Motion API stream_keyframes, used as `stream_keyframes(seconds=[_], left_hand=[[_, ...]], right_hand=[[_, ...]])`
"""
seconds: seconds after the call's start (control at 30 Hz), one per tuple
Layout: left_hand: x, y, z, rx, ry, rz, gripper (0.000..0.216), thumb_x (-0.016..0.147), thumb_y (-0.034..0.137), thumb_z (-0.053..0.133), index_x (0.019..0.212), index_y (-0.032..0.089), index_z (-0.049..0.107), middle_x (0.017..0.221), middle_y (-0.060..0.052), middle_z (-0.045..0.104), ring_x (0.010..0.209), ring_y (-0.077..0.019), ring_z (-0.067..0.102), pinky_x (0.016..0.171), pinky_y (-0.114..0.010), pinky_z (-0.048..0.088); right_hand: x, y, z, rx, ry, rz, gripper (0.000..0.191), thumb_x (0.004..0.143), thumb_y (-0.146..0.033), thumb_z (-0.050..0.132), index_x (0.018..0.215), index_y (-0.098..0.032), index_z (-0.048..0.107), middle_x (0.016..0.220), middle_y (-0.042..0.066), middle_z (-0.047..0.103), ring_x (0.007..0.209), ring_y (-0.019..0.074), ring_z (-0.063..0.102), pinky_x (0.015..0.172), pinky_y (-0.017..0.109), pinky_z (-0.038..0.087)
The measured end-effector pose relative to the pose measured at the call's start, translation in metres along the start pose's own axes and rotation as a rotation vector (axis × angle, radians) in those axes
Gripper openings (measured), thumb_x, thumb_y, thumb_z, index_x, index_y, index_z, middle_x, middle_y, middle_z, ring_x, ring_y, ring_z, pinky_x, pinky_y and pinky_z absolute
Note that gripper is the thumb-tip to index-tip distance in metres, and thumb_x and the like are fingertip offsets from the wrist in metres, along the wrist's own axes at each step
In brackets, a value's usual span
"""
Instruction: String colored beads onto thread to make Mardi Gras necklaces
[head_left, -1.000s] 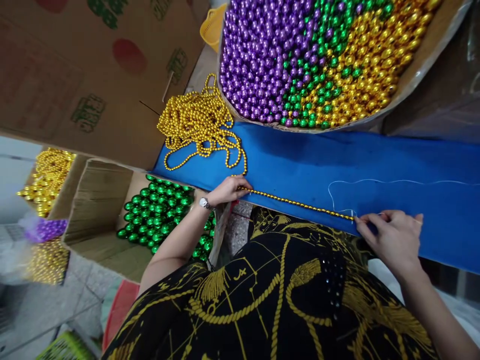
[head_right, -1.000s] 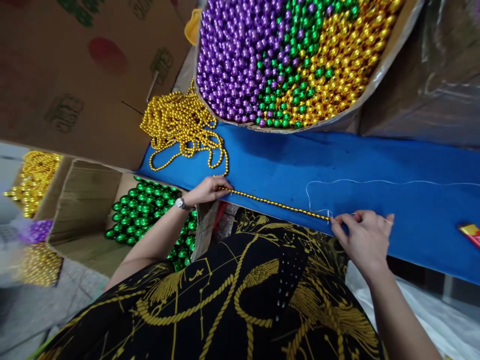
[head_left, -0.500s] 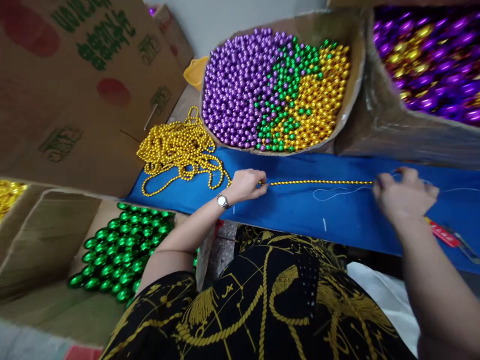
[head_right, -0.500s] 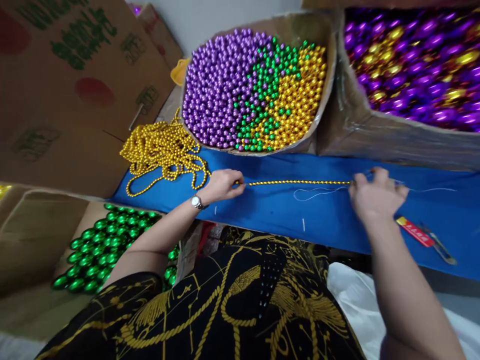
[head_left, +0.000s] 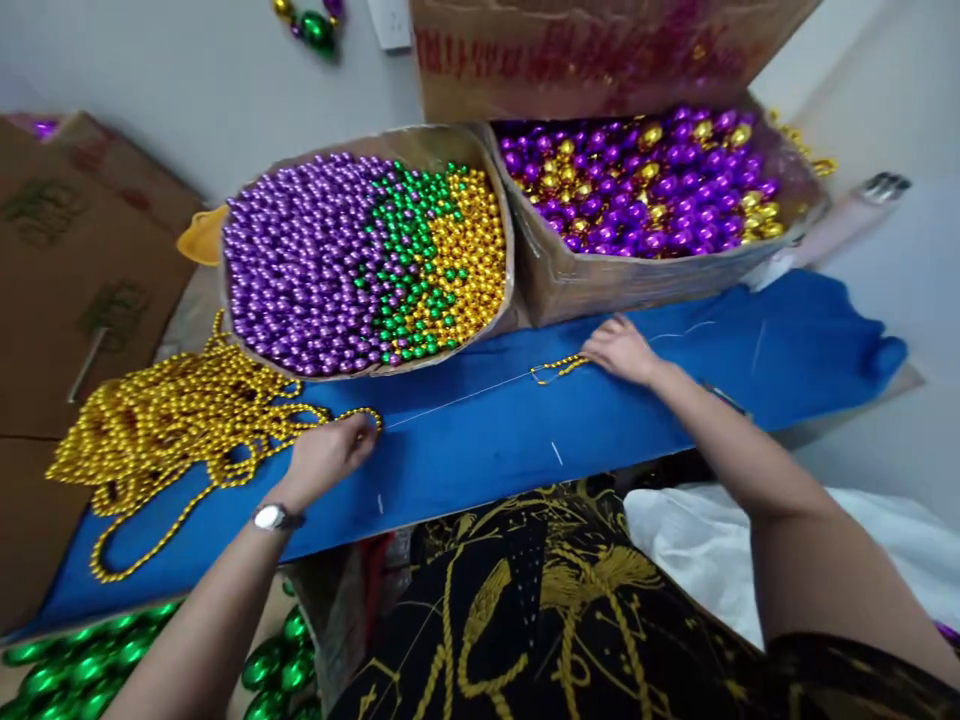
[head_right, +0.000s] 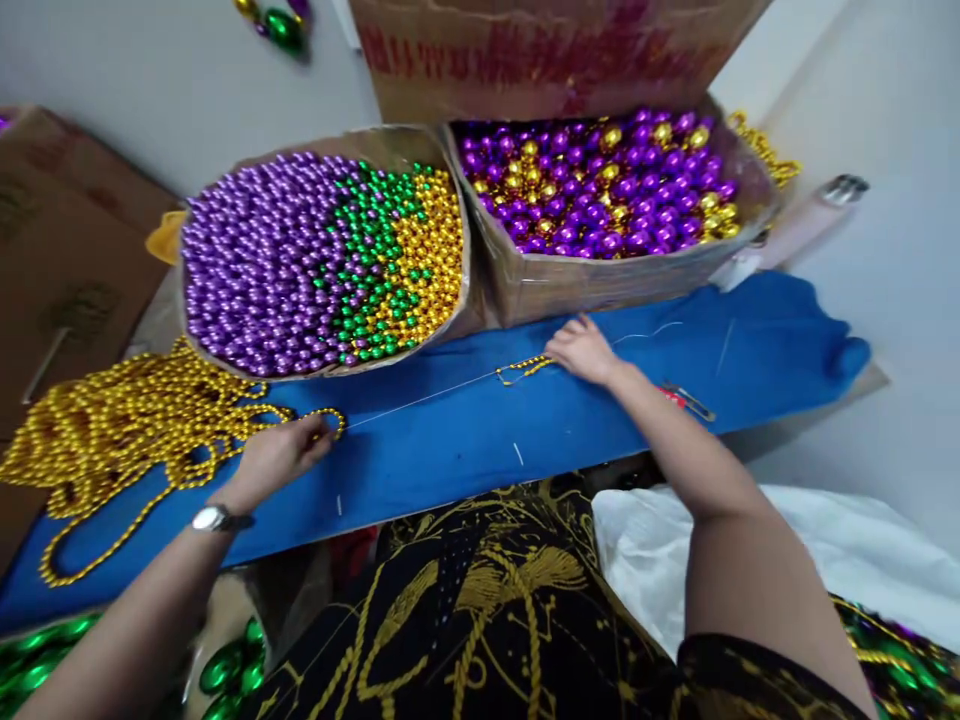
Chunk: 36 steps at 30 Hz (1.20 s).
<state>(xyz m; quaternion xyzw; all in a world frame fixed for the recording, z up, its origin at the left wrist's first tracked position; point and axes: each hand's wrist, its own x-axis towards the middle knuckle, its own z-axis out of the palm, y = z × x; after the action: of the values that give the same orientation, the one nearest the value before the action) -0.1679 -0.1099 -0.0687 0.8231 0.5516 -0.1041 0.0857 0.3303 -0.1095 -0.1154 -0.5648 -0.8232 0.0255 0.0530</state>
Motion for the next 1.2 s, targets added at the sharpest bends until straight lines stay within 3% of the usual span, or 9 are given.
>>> stream_keyframes(seconds=[0.1,0.27,0.5,0.67,0.8,0.87,1.0,1.1,1.2], left_hand=[[-0.006,-0.022,0.012,0.168,-0.028,-0.104,0.035,0.089,0.041,0.036,0.093,0.019,0.062,0.078,-0.01,0.069,0.065,-0.0223,0.062,0.05,-0.025,0.025],[-0.012,-0.032,0.005,0.207,-0.046,-0.141,0.039,0.09,0.043,0.028,0.095,0.024,0.062,0.076,-0.004,0.07,0.067,-0.0248,0.065,0.051,-0.025,0.032],[-0.003,-0.033,0.001,0.139,-0.071,-0.147,0.045,0.089,0.052,0.02,0.088,0.025,0.055,0.069,-0.003,0.068,0.064,-0.0282,0.066,0.054,-0.03,0.038],[-0.005,-0.03,0.001,-0.227,0.035,-0.152,0.036,0.086,0.052,0.034,0.089,0.022,0.054,0.072,-0.002,0.065,0.067,-0.0229,0.063,0.063,-0.03,0.044],[-0.009,-0.019,-0.002,-0.601,0.144,-0.136,0.039,0.081,0.056,0.043,0.08,0.019,0.055,0.066,-0.002,0.058,0.058,-0.0162,0.052,0.055,-0.027,0.041],[-0.01,-0.017,-0.005,-0.713,0.169,-0.156,0.04,0.082,0.057,0.045,0.078,0.018,0.055,0.063,-0.001,0.054,0.054,-0.0138,0.047,0.051,-0.025,0.037],[-0.015,-0.017,-0.01,-0.809,0.237,-0.156,0.037,0.085,0.053,0.05,0.077,0.018,0.056,0.064,0.0,0.055,0.055,-0.0123,0.046,0.053,-0.024,0.036],[-0.02,-0.02,-0.012,-0.851,0.276,-0.13,0.035,0.087,0.051,0.052,0.077,0.018,0.057,0.068,0.0,0.057,0.06,-0.0123,0.049,0.057,-0.024,0.039],[-0.022,-0.022,-0.014,-0.878,0.294,-0.111,0.034,0.088,0.049,0.053,0.078,0.017,0.057,0.07,-0.001,0.059,0.063,-0.0123,0.052,0.06,-0.024,0.041]], right_hand=[[-0.025,0.064,-0.006,-0.069,-0.002,0.19,0.03,0.094,-0.036,0.047,0.086,-0.021,0.071,0.088,0.008,0.067,0.096,0.0225,0.051,0.095,0.042,0.036],[-0.072,0.1,-0.015,-0.116,0.044,0.446,0.042,0.097,-0.038,0.038,0.126,-0.02,0.06,0.121,0.013,0.062,0.104,0.0229,0.055,0.087,0.035,0.042],[-0.188,0.09,-0.024,-0.177,-0.056,0.728,0.035,0.093,-0.035,0.043,0.112,-0.019,0.068,0.105,0.011,0.07,0.092,0.0213,0.063,0.075,0.029,0.045],[-0.217,0.061,-0.013,-0.179,-0.059,0.752,0.029,0.09,-0.036,0.052,0.108,-0.021,0.069,0.095,0.011,0.07,0.088,0.0209,0.063,0.072,0.028,0.045],[-0.175,0.037,-0.019,-0.2,0.09,0.783,0.039,0.094,-0.033,0.041,0.114,-0.011,0.066,0.101,0.022,0.065,0.09,0.0276,0.062,0.066,0.035,0.045],[-0.133,0.011,-0.021,-0.058,0.207,0.596,0.039,0.094,-0.033,0.041,0.119,-0.013,0.063,0.108,0.019,0.065,0.102,0.0266,0.061,0.078,0.035,0.048],[-0.046,-0.069,-0.014,0.31,0.053,0.106,0.042,0.098,-0.032,0.032,0.131,-0.019,0.055,0.119,0.011,0.065,0.109,0.0208,0.06,0.092,0.033,0.047],[-0.002,-0.113,0.001,0.24,-0.083,0.047,0.045,0.098,-0.047,0.035,0.133,-0.026,0.054,0.11,0.008,0.064,0.094,0.0202,0.063,0.079,0.031,0.049],[0.017,-0.132,0.012,0.045,-0.169,0.09,0.051,0.097,-0.055,0.033,0.139,-0.031,0.049,0.112,0.009,0.06,0.082,0.0196,0.064,0.065,0.028,0.044]])
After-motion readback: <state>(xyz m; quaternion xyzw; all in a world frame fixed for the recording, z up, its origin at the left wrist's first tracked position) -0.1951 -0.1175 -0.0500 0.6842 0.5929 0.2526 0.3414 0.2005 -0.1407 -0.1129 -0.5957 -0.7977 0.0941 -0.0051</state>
